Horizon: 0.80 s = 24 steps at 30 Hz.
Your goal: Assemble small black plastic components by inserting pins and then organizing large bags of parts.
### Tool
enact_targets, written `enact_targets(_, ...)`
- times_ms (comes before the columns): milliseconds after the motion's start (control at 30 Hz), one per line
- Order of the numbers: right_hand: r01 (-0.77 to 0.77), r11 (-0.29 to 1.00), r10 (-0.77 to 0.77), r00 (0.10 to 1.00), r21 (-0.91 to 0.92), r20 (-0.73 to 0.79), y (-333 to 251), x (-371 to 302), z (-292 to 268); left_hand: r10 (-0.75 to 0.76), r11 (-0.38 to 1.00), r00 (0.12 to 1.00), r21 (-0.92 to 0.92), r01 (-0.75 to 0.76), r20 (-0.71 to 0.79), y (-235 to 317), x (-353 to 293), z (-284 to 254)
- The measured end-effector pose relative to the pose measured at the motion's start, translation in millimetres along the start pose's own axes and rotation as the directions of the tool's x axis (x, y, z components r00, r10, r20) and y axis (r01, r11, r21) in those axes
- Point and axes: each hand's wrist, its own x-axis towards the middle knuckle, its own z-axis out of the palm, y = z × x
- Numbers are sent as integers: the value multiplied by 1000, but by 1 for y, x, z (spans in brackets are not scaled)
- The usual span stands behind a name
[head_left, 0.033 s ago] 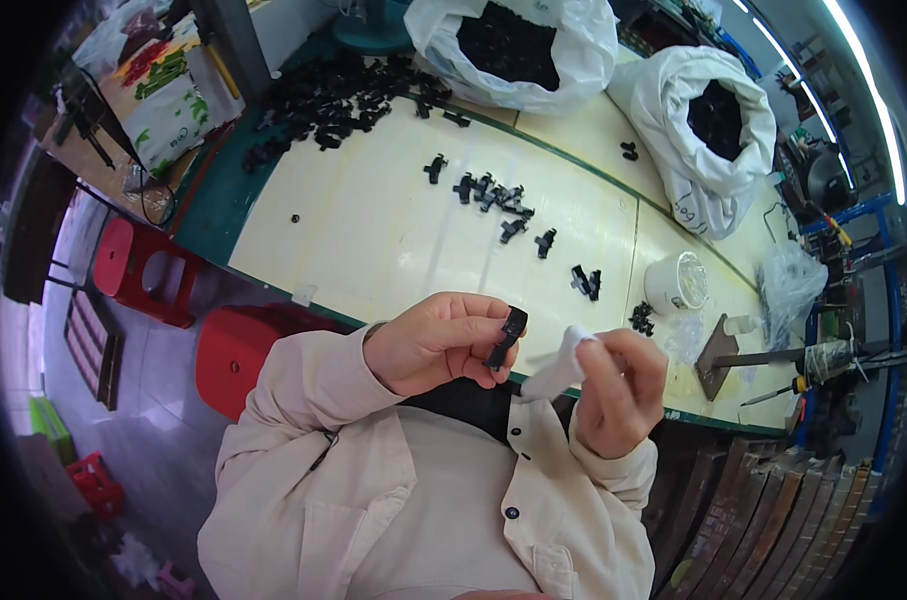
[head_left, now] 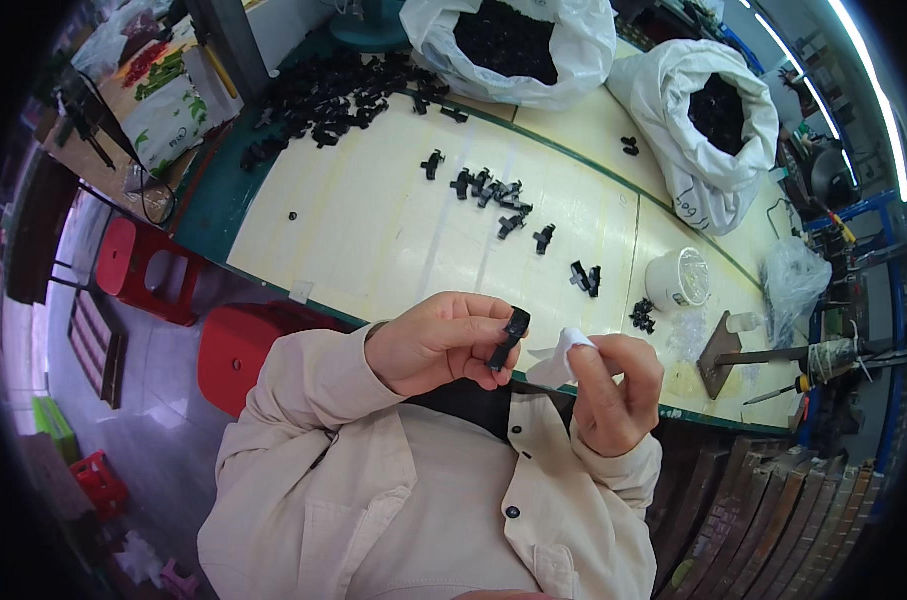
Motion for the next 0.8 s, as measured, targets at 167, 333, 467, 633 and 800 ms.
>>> enact_targets(167,287,946,-280,957,-149,71,20,0,-8,-79,997,997,-1,79,15,-14,18,8)
enact_targets(333,143,958,-69,956,-248,286,62,-14,-2,-72,997,997,29,71,34,-13,16,10)
enact_targets(467,-181,978,174,982,-100,-80,56,-22,0,-27,999,1000,-35,26,-12,-17,26,-8)
enact_targets(633,-553,729,651,743,404,-155,49,-26,13,-62,986,998,-158,58,-24,-19,23,-13)
enact_targets(800,-636,542,737,674,549,54,44,-31,25,-110,978,994,-182,104,-24,-17,21,-15)
